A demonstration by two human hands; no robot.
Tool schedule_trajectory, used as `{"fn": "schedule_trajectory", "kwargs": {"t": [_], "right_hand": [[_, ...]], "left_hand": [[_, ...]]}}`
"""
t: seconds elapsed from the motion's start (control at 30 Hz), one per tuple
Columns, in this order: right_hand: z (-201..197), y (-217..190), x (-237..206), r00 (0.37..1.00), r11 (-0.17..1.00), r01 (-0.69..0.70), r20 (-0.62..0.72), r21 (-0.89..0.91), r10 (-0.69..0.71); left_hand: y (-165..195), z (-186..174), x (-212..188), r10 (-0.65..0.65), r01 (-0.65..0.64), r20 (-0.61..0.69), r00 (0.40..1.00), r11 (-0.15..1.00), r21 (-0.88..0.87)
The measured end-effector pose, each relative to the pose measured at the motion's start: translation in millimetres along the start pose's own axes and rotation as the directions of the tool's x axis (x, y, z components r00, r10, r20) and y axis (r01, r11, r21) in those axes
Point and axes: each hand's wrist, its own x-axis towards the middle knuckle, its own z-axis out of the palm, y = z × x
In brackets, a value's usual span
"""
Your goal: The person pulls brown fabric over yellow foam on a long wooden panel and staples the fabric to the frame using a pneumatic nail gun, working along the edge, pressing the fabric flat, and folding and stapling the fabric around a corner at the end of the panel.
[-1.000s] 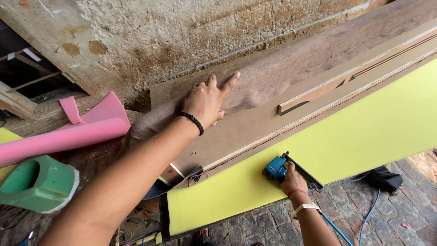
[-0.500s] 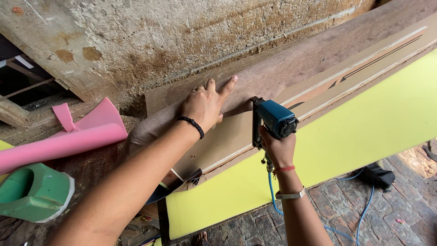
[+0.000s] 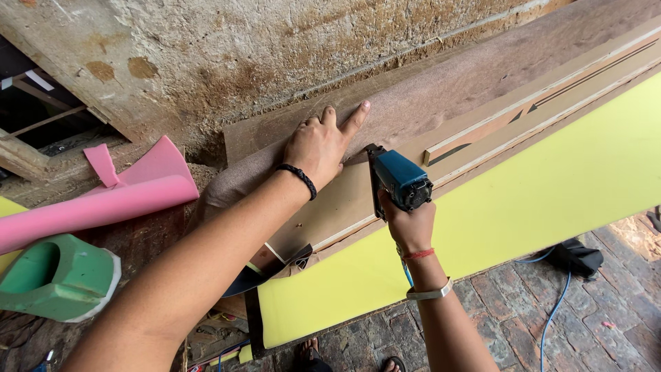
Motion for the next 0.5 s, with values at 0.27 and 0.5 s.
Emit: {"fn": "schedule_trajectory", "kwargs": {"t": [0.27,0.5], "right_hand": [[13.0,-9.2,-13.1,0.978,0.98,-0.191,0.081,-0.047,0.194],[12.0,-13.6,-27.2,0.987,0.974,-0.149,0.085,0.168,0.137]], "left_hand": [[-4.3,12.6,4.0,0.025,-0.007,-0.142,0.99,0.992,0.124],[-8.5,17.5,-37.8,-0.062,-0.003,-0.187,0.98,0.944,-0.331]]}}
